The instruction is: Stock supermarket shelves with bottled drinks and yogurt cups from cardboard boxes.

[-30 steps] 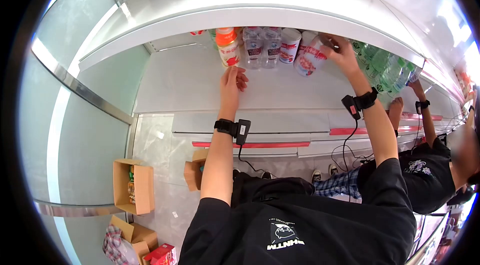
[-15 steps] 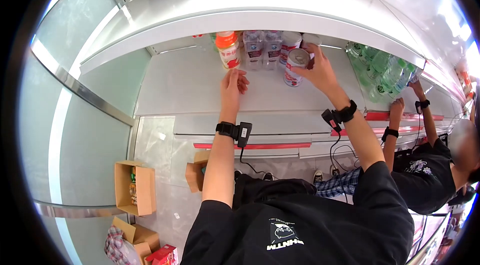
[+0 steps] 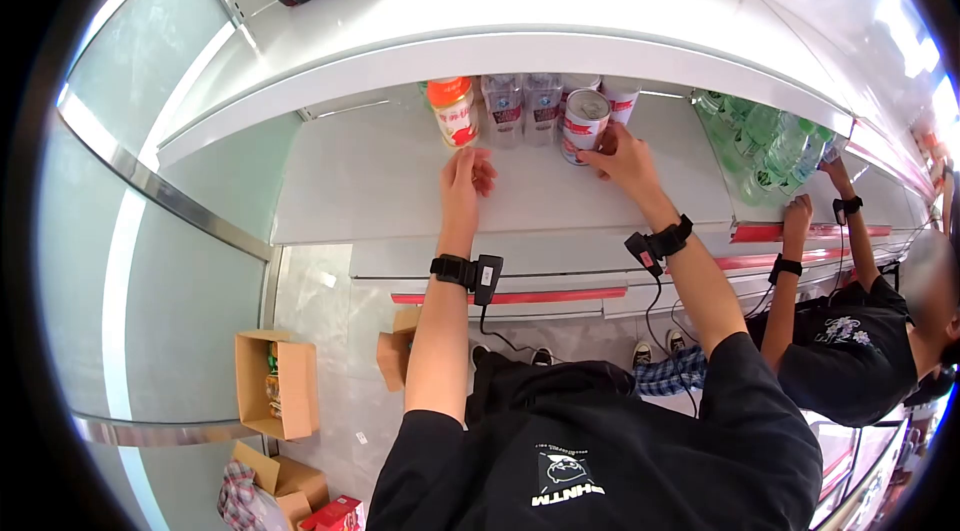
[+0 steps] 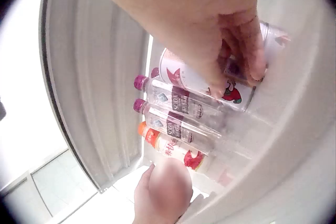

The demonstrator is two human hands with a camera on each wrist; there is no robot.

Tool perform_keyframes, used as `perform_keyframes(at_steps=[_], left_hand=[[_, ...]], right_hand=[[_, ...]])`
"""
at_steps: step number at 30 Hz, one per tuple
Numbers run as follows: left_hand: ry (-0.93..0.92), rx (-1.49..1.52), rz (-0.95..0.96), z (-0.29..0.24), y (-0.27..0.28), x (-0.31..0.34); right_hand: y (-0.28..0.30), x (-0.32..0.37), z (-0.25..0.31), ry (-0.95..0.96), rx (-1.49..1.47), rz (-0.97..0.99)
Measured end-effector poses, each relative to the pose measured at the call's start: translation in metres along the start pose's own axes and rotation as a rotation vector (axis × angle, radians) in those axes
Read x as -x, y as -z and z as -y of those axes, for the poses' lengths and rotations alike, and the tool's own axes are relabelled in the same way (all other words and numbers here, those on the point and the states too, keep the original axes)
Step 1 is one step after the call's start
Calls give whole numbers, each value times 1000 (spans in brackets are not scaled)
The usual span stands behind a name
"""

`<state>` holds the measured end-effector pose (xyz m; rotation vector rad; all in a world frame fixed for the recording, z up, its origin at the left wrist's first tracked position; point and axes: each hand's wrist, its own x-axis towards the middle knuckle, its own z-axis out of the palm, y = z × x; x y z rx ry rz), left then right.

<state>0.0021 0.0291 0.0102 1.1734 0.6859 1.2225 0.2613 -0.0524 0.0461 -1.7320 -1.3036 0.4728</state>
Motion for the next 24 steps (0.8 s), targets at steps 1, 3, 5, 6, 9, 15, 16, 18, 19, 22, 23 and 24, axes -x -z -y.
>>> perform_keyframes(at_steps=[1,3,5,6,9,15,16,18,19,22,23,24], left_hand=[[3,-5,2,0,0,0],[11,-12,4,-1,1,0],[-3,-9,11,0,1,2],[1,-8,13,1,1,2],[12,14,16,2,2,0],[-4,-15,14,-1,1,1],[-3,-32,19,-1,1,2],[1,-48,23,-2,0,2],[5,-39,21,-2,0,2],[10,-30,22,-2,0,1],[12,-34,28,-2,-1,2],[17,-44,35,-1,0,2]], right_hand=[[0,-3,1,2,-1,-4],[-2,-5,6,-21,5,19],[-4,-6,11,-29,-9,15],[-5,-6,12,-34,-20,10],[-12,-10,12,-66,-142,-7],[-27,-22,-2,-67,-390,-64],[-27,-23,-4,-67,-391,-65],[-27,-22,-11,-117,-459,10],[-29,-20,-14,-118,-458,10],[-32,-14,-15,11,-471,11],[-33,-14,-14,-32,-564,39],[-35,-13,-13,-77,-658,68]])
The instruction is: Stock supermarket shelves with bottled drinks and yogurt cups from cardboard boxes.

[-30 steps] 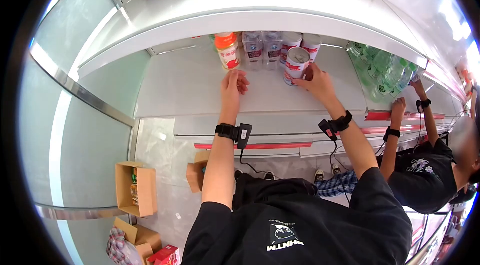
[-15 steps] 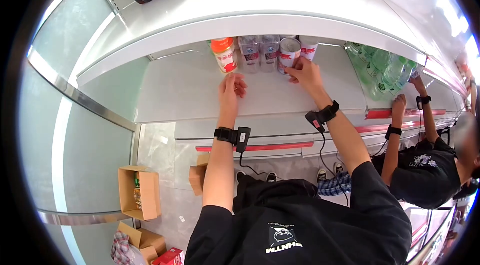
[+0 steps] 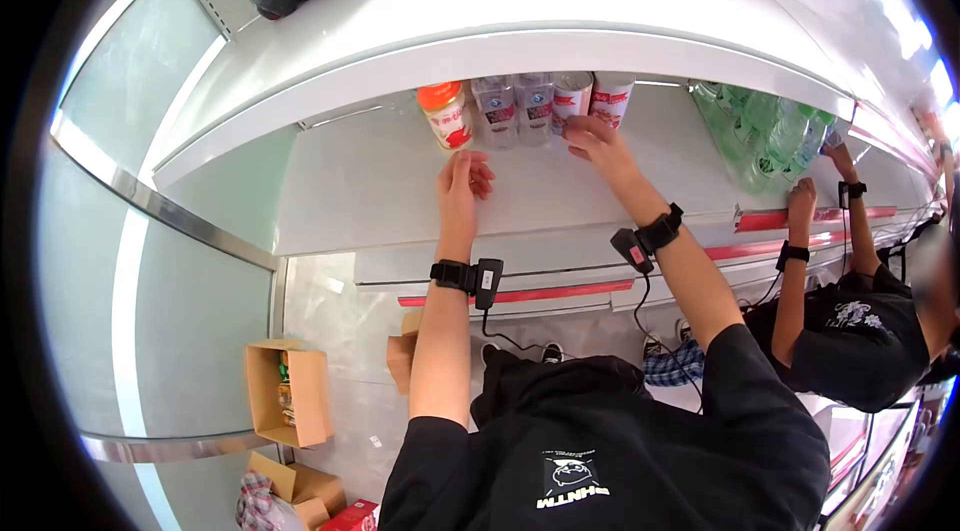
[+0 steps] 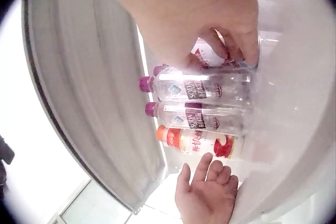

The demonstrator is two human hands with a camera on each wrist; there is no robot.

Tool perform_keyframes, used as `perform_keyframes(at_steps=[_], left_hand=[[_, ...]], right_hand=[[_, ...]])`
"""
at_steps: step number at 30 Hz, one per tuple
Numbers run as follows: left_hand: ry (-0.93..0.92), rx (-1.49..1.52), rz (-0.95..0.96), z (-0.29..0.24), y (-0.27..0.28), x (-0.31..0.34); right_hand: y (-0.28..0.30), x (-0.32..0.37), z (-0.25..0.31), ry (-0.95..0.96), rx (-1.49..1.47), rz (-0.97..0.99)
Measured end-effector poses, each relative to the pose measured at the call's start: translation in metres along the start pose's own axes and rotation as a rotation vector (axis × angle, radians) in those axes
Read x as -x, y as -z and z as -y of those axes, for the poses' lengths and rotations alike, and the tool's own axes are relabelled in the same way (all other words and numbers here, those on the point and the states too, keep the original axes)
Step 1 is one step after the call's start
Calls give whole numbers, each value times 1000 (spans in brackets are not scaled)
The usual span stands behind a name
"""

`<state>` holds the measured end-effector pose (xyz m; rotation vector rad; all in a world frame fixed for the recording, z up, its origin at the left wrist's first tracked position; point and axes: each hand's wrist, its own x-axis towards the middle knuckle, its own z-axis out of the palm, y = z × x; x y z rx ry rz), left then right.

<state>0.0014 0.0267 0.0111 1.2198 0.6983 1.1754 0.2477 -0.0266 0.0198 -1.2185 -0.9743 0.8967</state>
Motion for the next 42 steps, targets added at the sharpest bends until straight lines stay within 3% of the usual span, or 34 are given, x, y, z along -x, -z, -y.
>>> perform_keyframes(at_steps=[7,13,16,18,19,21,24,30,40,42], left_hand=[[-20,16,-15,0,0,-1],[-6,14,-15,1,1,-1],[-14,27,-13,0,1,0],[-24,39,-13,1,0,1],[-29,30,-11,1,0,0],[-26,18,-6,0,1,1],[-6,11,-6,-1,-1,-1],[-9,-16,-21,-2,-2,0],[2,-90,-26,-2,-4,0],[2,-67,-22,-1,-4,0]], right_hand=[[-9,-8,3,-39,12,41],[-7,9,13,-36,-178,112],[30,17,27,-35,74,271],[58,11,28,73,485,21],[63,8,31,64,489,25],[72,-1,36,359,734,-276],[88,-28,30,407,893,-255],[87,-48,45,176,919,-105],[90,-65,34,157,791,35],[94,-72,24,294,849,-32]])
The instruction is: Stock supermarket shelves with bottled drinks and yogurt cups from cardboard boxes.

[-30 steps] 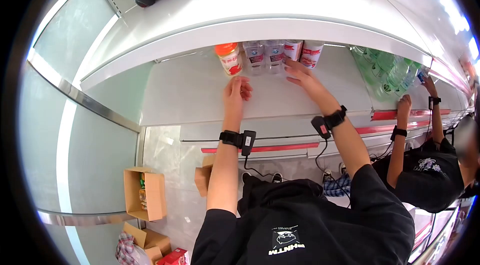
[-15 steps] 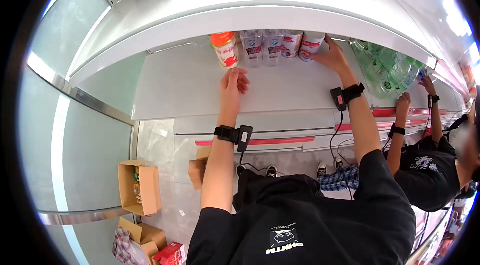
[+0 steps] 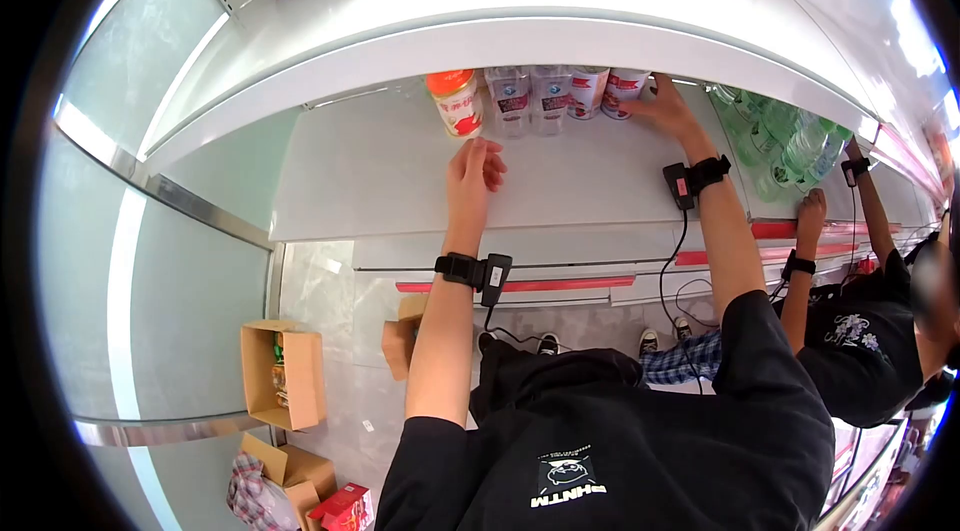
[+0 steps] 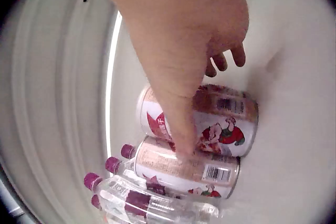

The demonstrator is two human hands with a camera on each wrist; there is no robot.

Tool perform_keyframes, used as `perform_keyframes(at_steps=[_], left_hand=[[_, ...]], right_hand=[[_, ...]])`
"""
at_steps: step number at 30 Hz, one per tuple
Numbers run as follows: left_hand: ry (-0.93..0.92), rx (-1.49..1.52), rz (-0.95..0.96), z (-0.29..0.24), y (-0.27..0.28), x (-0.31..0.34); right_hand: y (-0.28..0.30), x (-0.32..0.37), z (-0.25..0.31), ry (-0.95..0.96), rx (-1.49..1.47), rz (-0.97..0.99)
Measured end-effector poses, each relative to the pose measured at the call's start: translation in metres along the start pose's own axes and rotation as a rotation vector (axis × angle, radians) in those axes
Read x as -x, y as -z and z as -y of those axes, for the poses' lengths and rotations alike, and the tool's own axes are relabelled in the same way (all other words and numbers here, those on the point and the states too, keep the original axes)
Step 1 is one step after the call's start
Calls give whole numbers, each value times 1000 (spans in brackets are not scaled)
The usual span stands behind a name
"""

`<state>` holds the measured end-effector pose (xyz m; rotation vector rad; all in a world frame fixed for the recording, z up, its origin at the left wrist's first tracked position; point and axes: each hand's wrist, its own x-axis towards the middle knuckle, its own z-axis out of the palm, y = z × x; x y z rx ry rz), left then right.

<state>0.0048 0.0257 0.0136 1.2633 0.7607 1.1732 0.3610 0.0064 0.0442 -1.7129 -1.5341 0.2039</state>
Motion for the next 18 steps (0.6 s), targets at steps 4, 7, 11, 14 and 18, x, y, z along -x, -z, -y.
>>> perform_keyframes(at_steps=[4,7,11,14,18], left_hand=[[-1,1,-1,0,0,1],[-12,-5,-10,-2,-2,0],[-13,-48,0,-5,-5,3],[2,-111,-1,-2,-4,0],[-4,-106,6,-3,-4,0]], right_hand=[[3,-8,4,-108,-301,104],[3,-4,21,-143,-415,120],[-10,-8,-1,-94,-431,98],[-6,-6,4,-57,-422,95],[-4,-1,29,-133,-294,104]])
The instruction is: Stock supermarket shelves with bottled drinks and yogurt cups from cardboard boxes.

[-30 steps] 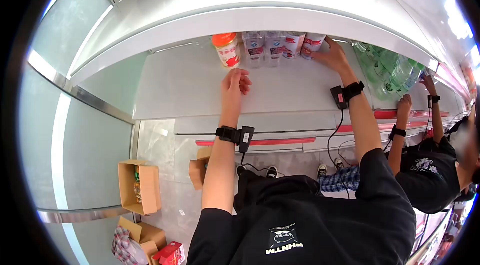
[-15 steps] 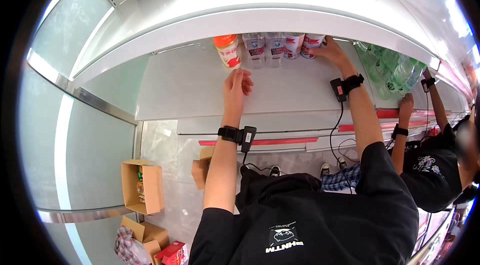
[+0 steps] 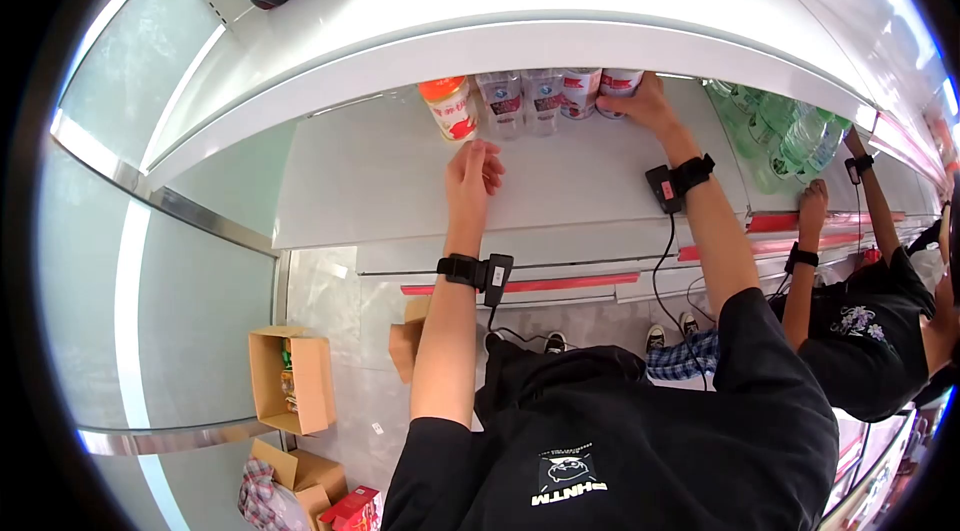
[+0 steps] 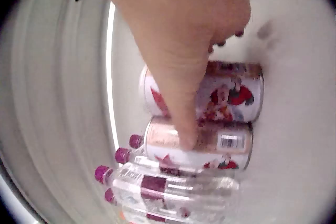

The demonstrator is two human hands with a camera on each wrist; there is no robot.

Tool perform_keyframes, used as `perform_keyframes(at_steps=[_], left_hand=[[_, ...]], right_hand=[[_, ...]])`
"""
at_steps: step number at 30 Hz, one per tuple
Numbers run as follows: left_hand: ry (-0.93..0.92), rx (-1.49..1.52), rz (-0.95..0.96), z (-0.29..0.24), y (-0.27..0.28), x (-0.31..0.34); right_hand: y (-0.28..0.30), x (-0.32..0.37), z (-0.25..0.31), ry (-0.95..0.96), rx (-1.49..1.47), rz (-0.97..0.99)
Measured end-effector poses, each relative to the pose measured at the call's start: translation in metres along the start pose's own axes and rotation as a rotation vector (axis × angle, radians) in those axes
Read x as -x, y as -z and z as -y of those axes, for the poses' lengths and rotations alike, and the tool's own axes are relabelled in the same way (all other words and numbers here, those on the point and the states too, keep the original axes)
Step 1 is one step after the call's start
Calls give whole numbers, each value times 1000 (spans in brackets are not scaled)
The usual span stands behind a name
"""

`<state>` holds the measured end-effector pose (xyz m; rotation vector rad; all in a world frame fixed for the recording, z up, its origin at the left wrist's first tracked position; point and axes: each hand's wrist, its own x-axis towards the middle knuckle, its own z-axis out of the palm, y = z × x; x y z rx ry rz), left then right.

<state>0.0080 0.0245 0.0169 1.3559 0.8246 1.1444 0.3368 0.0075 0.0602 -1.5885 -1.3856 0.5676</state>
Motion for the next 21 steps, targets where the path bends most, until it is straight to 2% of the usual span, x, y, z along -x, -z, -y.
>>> perform_keyframes(at_steps=[1,3,4,6,7,9,19,21], left_hand=[[2,9,-1,1,1,0],[5,18,-6,2,2,0],[14,31,-9,2,2,0],[26,45,-17,1,3,0],[16,75,-11,0,3,1],[16,108,2,1,0,2],[-4,42,11,1,1,0],[-9,35,26,2,0,2]], right_hand=[[-5,-3,-6,4,-1,0],[-22,-6,-10,6,150,-362],[-27,-3,-8,10,147,-358],[-43,9,2,193,433,-565],[-51,11,10,187,433,-560],[-63,16,21,0,431,-528],[-63,15,32,102,436,-582],[-67,17,32,69,428,-600]])
